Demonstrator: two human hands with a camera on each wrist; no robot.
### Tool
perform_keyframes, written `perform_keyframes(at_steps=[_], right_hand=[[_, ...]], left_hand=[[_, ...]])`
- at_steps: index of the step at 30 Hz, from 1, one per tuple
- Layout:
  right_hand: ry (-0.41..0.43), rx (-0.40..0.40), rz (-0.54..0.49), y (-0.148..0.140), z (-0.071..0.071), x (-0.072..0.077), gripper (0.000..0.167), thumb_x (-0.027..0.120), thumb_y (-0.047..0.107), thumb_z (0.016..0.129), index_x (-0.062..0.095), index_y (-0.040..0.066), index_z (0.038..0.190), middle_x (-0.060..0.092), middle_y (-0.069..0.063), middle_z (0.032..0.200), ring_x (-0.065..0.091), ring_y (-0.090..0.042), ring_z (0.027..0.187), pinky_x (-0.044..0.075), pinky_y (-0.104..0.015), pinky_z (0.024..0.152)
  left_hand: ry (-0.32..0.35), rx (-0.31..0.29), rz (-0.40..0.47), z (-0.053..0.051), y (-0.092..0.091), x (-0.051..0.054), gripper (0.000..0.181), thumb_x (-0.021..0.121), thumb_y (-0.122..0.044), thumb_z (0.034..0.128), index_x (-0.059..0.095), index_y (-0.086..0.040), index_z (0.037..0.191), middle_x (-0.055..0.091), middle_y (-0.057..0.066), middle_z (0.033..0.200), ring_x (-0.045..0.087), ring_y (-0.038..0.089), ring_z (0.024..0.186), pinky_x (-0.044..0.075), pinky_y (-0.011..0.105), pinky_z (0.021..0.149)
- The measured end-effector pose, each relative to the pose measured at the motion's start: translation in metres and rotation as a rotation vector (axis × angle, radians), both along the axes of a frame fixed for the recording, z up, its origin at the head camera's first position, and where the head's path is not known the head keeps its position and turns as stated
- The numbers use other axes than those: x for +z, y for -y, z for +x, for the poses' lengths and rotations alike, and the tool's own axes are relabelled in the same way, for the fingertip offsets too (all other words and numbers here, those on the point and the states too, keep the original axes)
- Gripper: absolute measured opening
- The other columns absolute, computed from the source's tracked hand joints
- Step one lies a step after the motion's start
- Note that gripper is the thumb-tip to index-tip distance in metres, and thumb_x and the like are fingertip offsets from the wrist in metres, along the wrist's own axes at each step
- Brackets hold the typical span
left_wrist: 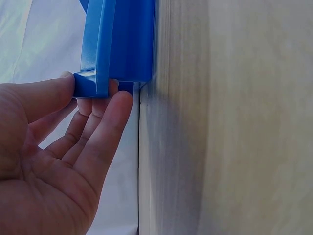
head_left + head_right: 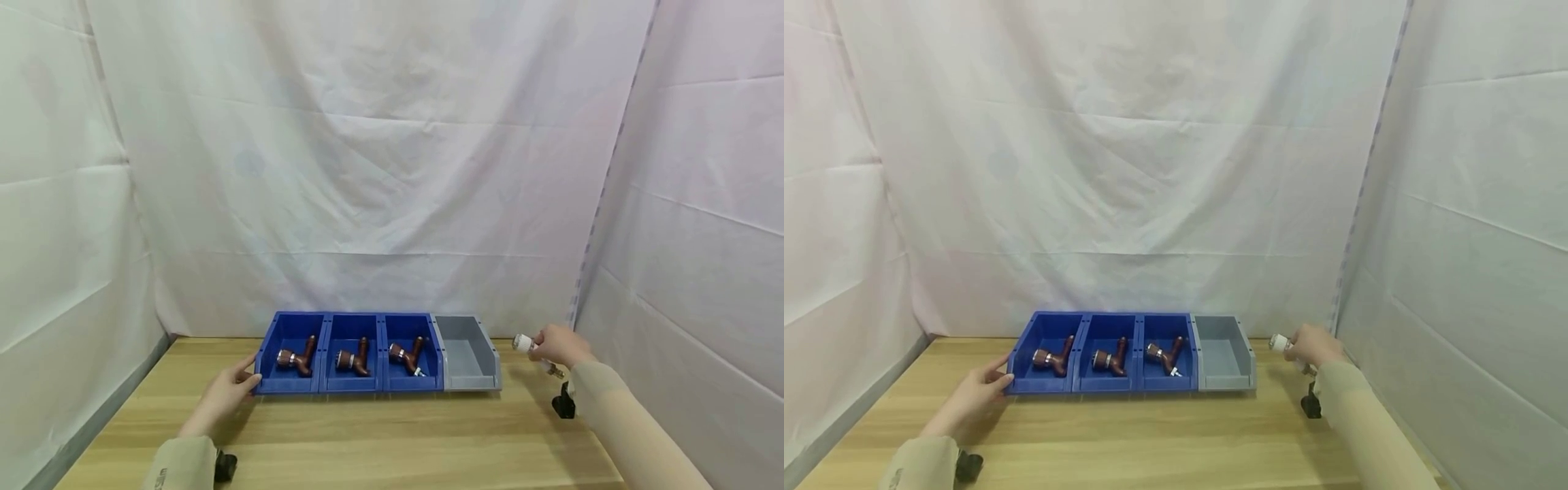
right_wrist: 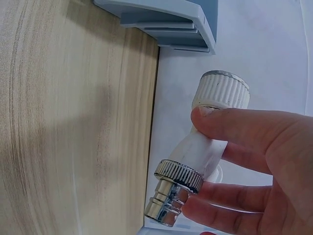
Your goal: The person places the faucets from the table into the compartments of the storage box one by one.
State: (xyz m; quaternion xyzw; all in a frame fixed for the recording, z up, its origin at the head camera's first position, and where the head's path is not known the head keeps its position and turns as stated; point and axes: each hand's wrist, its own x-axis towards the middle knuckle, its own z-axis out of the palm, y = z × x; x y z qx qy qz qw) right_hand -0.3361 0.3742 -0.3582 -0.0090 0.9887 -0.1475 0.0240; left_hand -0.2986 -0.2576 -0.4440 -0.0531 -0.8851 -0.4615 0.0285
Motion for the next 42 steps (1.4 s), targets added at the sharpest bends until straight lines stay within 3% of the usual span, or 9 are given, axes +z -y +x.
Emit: perform_keyframes(at_steps=[7,14,22,33,42], right_hand=[[-0.008,0.016,-0.003,0.001,-0.002,0.004,0.016,0.074,0.023,0.081,0.067,0.012,0.071,0.067,-0.002,0.083,0.051,-0.018,0.065,0.04,-0.036,0.057],[0.008,0.016,0.005,0.002,0.002,0.01,0.014,0.074,0.024,0.081,0.074,0.012,0.088,0.069,-0.002,0.083,0.056,-0.021,0.07,0.044,-0.04,0.059],[-0.001,0.019,0.009,-0.002,0.001,0.006,0.009,0.075,0.024,0.08,0.073,0.015,0.08,0.068,0.0,0.078,0.053,-0.02,0.068,0.042,-0.037,0.057],[-0.02,0.014,0.021,-0.008,0.002,0.011,0.017,0.076,0.028,0.079,0.075,0.014,0.089,0.07,-0.008,0.098,0.061,-0.023,0.08,0.047,-0.044,0.061],[-0.012,0.004,0.01,-0.009,0.005,0.009,0.011,0.075,0.027,0.08,0.073,0.016,0.081,0.07,-0.004,0.092,0.056,-0.02,0.074,0.044,-0.04,0.059]], left_hand=[[0.0,0.004,0.02,0.001,0.001,0.0,0.059,0.055,-0.012,0.0993,0.029,0.005,0.149,0.061,0.021,0.104,0.064,0.029,0.087,0.055,0.039,0.071],[-0.015,-0.001,0.018,0.001,-0.002,-0.001,0.058,0.056,-0.011,0.0987,0.03,0.007,0.148,0.062,0.022,0.102,0.065,0.028,0.083,0.055,0.038,0.069],[-0.037,0.0,-0.022,0.002,-0.001,-0.007,0.057,0.058,-0.008,0.0968,0.033,0.008,0.145,0.065,0.016,0.094,0.065,0.024,0.075,0.054,0.035,0.064],[-0.034,-0.001,0.003,0.001,0.0,-0.004,0.057,0.057,-0.008,0.0975,0.032,0.007,0.147,0.063,0.017,0.095,0.066,0.026,0.076,0.055,0.037,0.067],[-0.029,-0.006,0.002,0.0,0.0,-0.005,0.057,0.057,-0.009,0.098,0.032,0.006,0.147,0.063,0.018,0.097,0.065,0.026,0.076,0.055,0.037,0.066]])
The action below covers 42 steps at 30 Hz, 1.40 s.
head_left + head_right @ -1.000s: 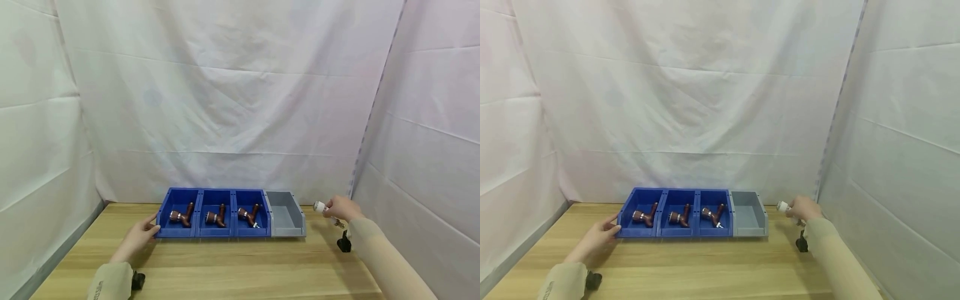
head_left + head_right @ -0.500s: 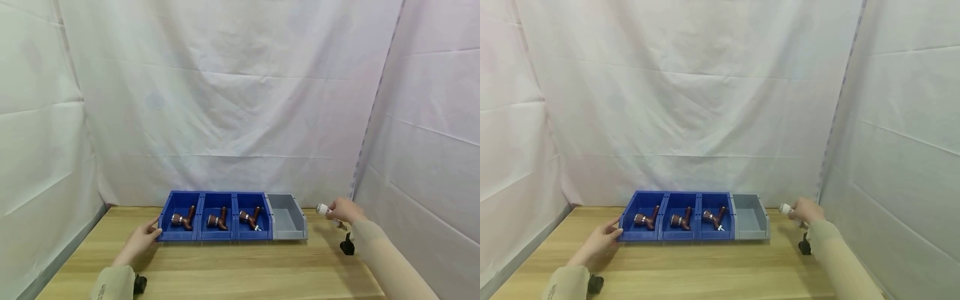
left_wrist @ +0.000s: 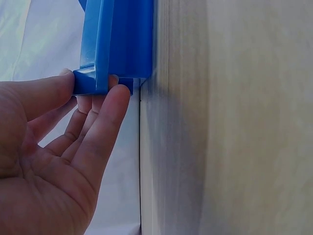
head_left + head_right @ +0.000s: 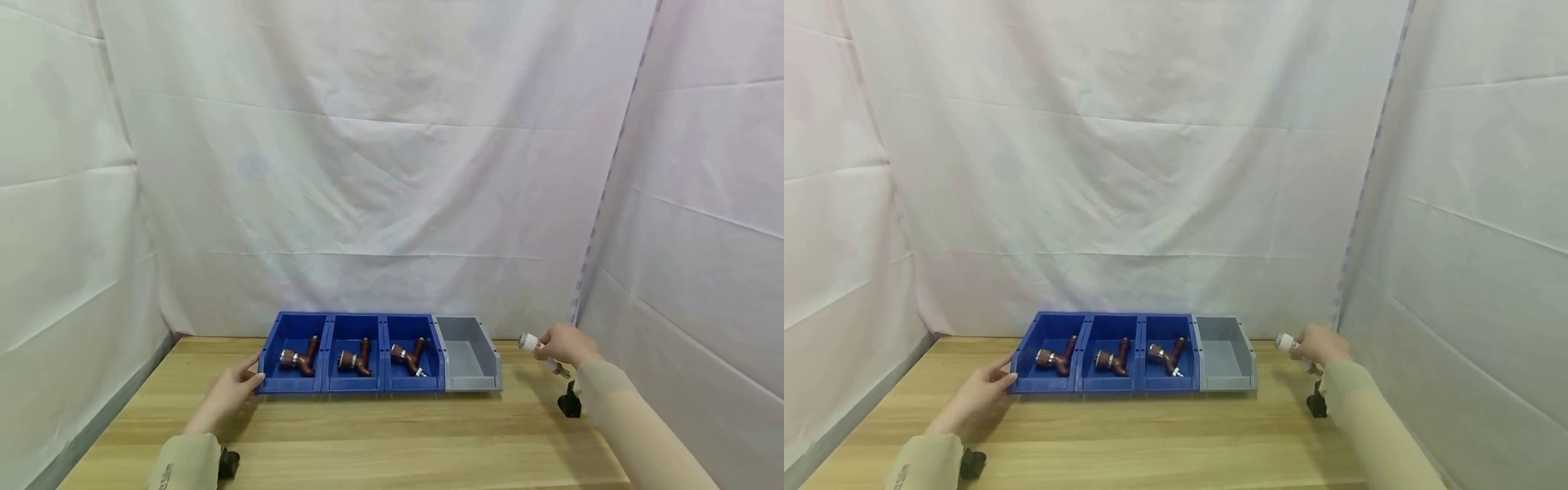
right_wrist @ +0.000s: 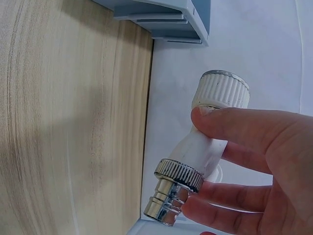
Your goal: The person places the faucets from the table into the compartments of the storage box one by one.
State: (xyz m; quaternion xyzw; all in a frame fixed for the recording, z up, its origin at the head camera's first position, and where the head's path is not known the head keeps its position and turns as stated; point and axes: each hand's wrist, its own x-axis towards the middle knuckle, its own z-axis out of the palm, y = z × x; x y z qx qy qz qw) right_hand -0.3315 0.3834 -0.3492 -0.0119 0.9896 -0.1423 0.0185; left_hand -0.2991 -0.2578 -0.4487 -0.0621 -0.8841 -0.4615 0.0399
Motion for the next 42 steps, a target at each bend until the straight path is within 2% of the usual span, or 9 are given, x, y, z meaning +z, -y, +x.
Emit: perform_keyframes(at_steps=[9,16,26,33,42], right_hand=[[-0.006,-0.003,0.003,0.0,-0.002,0.001,0.016,0.076,0.029,0.08,0.075,0.015,0.087,0.07,-0.01,0.101,0.062,-0.026,0.083,0.047,-0.045,0.062],[0.01,-0.006,-0.002,0.001,0.0,0.001,0.014,0.075,0.028,0.081,0.075,0.016,0.086,0.07,-0.004,0.093,0.059,-0.021,0.077,0.045,-0.041,0.06],[0.008,-0.019,0.007,0.006,0.004,0.006,0.018,0.075,0.028,0.081,0.075,0.013,0.091,0.07,-0.006,0.093,0.058,-0.022,0.077,0.045,-0.042,0.06],[0.005,-0.021,0.002,0.008,0.003,0.007,0.02,0.075,0.028,0.081,0.075,0.011,0.092,0.069,-0.002,0.086,0.058,-0.021,0.075,0.045,-0.042,0.061],[0.007,-0.012,0.011,0.014,0.007,0.012,0.017,0.074,0.025,0.083,0.075,0.01,0.091,0.068,0.0,0.081,0.058,-0.021,0.071,0.045,-0.04,0.059]], left_hand=[[0.023,0.009,0.0,-0.001,0.0,0.002,0.059,0.056,-0.012,0.0989,0.03,0.005,0.148,0.063,0.021,0.101,0.066,0.027,0.077,0.055,0.039,0.068],[0.029,0.003,0.001,0.0,-0.001,0.002,0.058,0.056,-0.01,0.0986,0.03,0.006,0.148,0.063,0.02,0.099,0.066,0.027,0.076,0.055,0.04,0.068],[-0.011,-0.011,-0.006,-0.001,0.0,0.0,0.058,0.056,-0.008,0.0976,0.031,0.007,0.147,0.064,0.018,0.094,0.066,0.027,0.073,0.055,0.037,0.065],[0.013,-0.008,0.017,-0.001,0.001,0.001,0.058,0.056,-0.01,0.0985,0.029,0.006,0.148,0.062,0.019,0.098,0.065,0.027,0.079,0.055,0.038,0.068],[0.015,-0.003,0.012,0.0,0.0,0.001,0.058,0.056,-0.009,0.0982,0.03,0.007,0.148,0.063,0.017,0.096,0.065,0.027,0.078,0.055,0.038,0.067]])
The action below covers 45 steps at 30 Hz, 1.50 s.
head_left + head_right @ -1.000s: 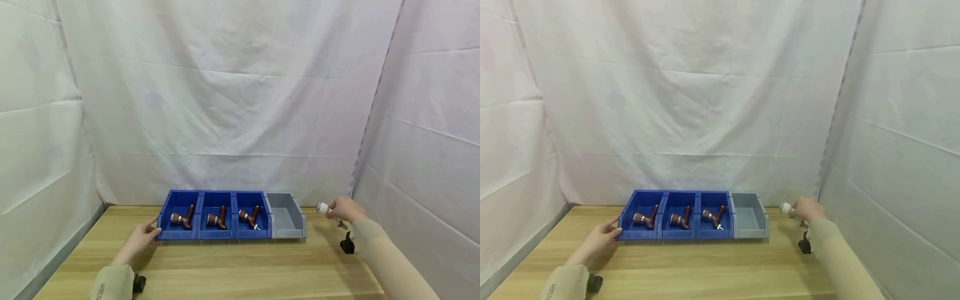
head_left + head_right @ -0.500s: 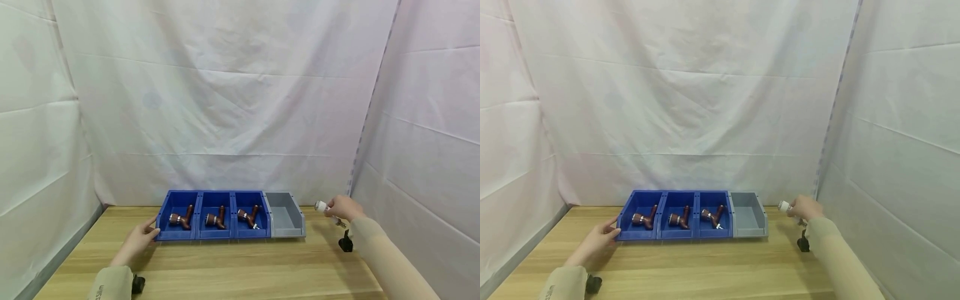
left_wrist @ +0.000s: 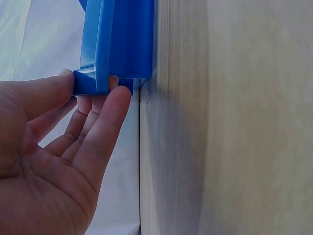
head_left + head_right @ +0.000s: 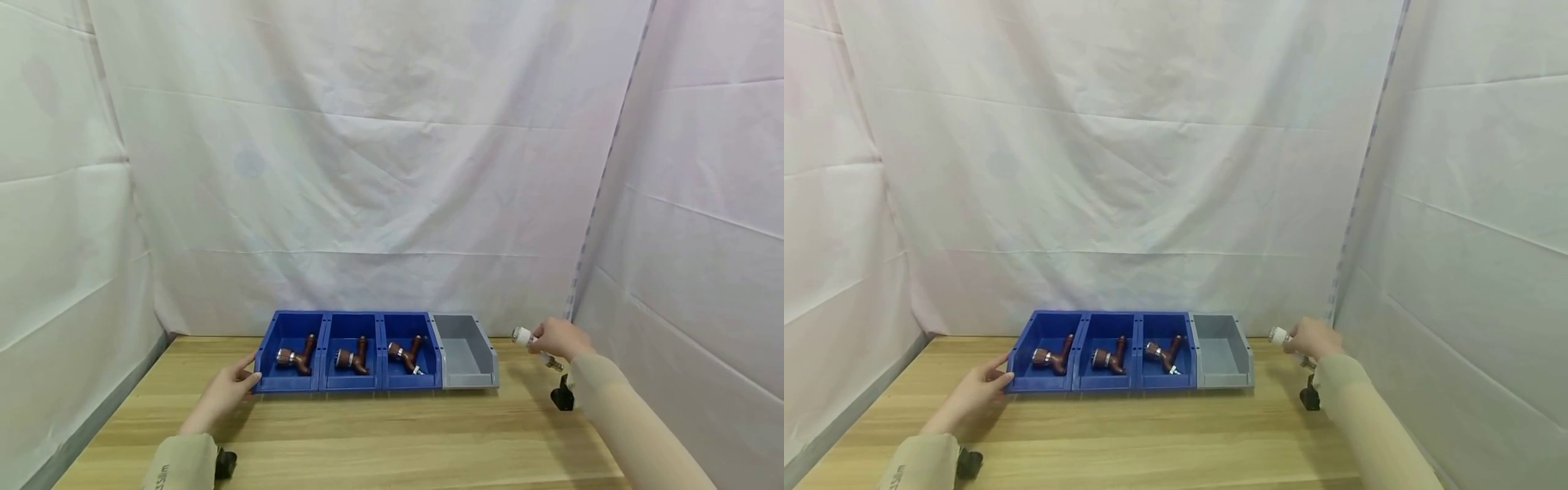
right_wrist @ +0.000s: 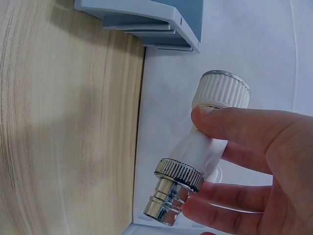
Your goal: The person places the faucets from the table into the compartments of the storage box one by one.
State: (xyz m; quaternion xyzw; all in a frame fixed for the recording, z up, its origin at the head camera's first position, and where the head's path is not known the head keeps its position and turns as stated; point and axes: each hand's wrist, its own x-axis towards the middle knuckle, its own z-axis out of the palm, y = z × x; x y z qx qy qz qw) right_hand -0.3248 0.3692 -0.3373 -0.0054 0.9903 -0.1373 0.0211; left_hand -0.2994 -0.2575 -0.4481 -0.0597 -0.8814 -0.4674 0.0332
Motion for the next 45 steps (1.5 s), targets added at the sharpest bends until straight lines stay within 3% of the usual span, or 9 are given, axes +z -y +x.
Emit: perform_keyframes(at_steps=[14,23,35,45], right_hand=[[-0.001,0.018,0.001,0.005,-0.004,0.005,0.015,0.072,0.025,0.085,0.075,0.011,0.087,0.067,0.0,0.077,0.055,-0.021,0.068,0.043,-0.037,0.057],[0.003,0.017,0.011,0.007,-0.007,0.003,0.013,0.073,0.027,0.084,0.075,0.014,0.085,0.069,-0.001,0.084,0.056,-0.02,0.069,0.044,-0.037,0.056],[-0.012,0.027,0.014,0.012,-0.011,0.002,0.011,0.075,0.028,0.081,0.075,0.017,0.083,0.068,0.001,0.082,0.055,-0.02,0.069,0.042,-0.037,0.057],[-0.023,0.033,0.019,0.016,-0.015,0.002,0.012,0.075,0.028,0.08,0.076,0.017,0.085,0.07,-0.003,0.091,0.054,-0.02,0.07,0.042,-0.036,0.055]], left_hand=[[0.013,-0.001,0.017,-0.001,-0.001,0.004,0.058,0.055,-0.01,0.099,0.029,0.006,0.149,0.063,0.017,0.097,0.064,0.027,0.077,0.054,0.04,0.068],[0.027,0.003,0.008,-0.001,-0.001,0.003,0.058,0.056,-0.011,0.0988,0.029,0.006,0.148,0.064,0.017,0.097,0.065,0.026,0.076,0.054,0.04,0.067],[0.002,-0.015,0.017,0.0,0.001,0.001,0.058,0.055,-0.007,0.0983,0.029,0.009,0.147,0.064,0.017,0.095,0.064,0.027,0.079,0.055,0.039,0.068],[-0.005,-0.003,-0.009,0.001,0.004,-0.001,0.058,0.056,-0.009,0.0983,0.03,0.007,0.148,0.064,0.016,0.094,0.064,0.026,0.074,0.055,0.038,0.066]])
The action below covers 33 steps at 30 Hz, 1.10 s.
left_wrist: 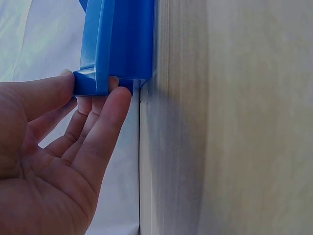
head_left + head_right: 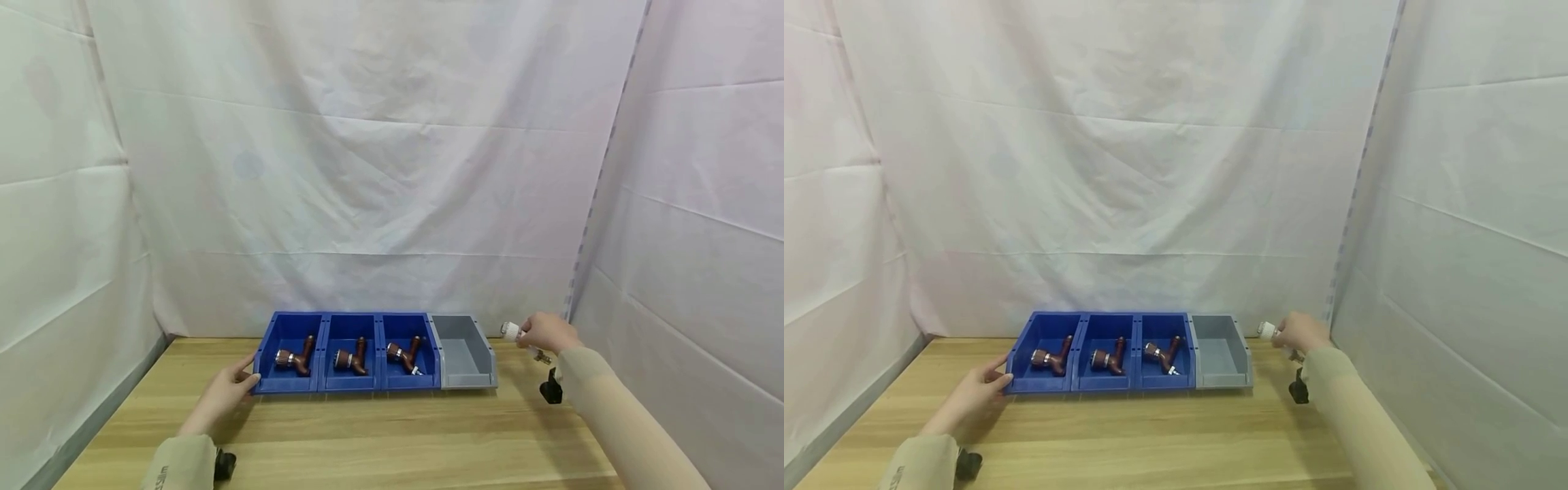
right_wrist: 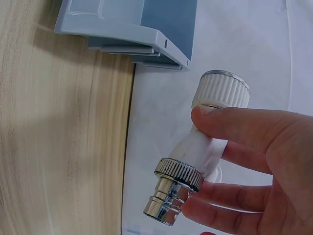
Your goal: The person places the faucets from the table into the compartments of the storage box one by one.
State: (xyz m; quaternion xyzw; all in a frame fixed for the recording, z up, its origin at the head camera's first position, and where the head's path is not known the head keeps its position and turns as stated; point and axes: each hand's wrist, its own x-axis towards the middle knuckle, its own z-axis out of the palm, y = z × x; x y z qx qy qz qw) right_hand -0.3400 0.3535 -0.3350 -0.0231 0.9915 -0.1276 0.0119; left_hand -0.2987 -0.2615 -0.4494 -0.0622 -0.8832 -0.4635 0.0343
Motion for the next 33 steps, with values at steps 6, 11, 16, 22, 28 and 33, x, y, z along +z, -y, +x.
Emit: perform_keyframes(at_steps=[6,11,16,22,28,33], right_hand=[[-0.007,0.008,-0.002,0.004,0.0,0.0,0.014,0.074,0.026,0.08,0.07,0.015,0.072,0.067,0.0,0.081,0.05,-0.018,0.065,0.037,-0.032,0.051],[-0.02,0.02,-0.004,0.008,-0.002,-0.002,0.022,0.073,0.026,0.081,0.063,0.017,0.064,0.062,0.004,0.071,0.045,-0.016,0.06,0.033,-0.029,0.049],[-0.014,0.023,-0.013,0.011,-0.006,0.001,0.03,0.073,0.026,0.082,0.055,0.016,0.059,0.06,0.002,0.07,0.043,-0.014,0.058,0.034,-0.03,0.05],[-0.001,0.017,0.0,0.015,-0.008,0.004,0.021,0.073,0.027,0.083,0.066,0.014,0.068,0.065,0.0,0.077,0.048,-0.016,0.061,0.037,-0.032,0.054],[-0.006,0.032,-0.022,0.02,-0.01,0.004,0.023,0.072,0.025,0.082,0.063,0.014,0.065,0.057,0.002,0.064,0.042,-0.014,0.056,0.034,-0.031,0.051],[-0.016,0.05,-0.033,0.021,-0.011,0.002,0.034,0.073,0.024,0.082,0.051,0.017,0.057,0.042,0.007,0.055,0.034,-0.012,0.052,0.031,-0.028,0.05]], left_hand=[[-0.012,0.0,-0.006,0.001,-0.001,0.001,0.058,0.056,-0.009,0.0981,0.03,0.007,0.147,0.064,0.019,0.097,0.065,0.027,0.076,0.055,0.038,0.066],[-0.015,-0.006,-0.004,0.002,0.0,0.001,0.058,0.056,-0.009,0.098,0.03,0.008,0.147,0.064,0.02,0.097,0.066,0.027,0.076,0.055,0.038,0.067],[-0.011,-0.001,0.004,0.001,-0.001,0.002,0.058,0.056,-0.01,0.0983,0.03,0.007,0.147,0.063,0.019,0.097,0.065,0.027,0.077,0.055,0.038,0.067],[0.002,0.007,0.006,0.001,-0.002,0.004,0.058,0.056,-0.01,0.0982,0.03,0.007,0.148,0.063,0.019,0.098,0.065,0.027,0.077,0.055,0.038,0.067],[-0.008,-0.004,0.004,0.001,-0.002,0.004,0.058,0.056,-0.01,0.0984,0.03,0.006,0.148,0.063,0.019,0.098,0.065,0.027,0.077,0.055,0.038,0.067],[-0.008,-0.007,0.014,0.001,-0.001,0.004,0.058,0.056,-0.007,0.0979,0.03,0.007,0.148,0.063,0.018,0.097,0.064,0.026,0.079,0.055,0.037,0.067]])
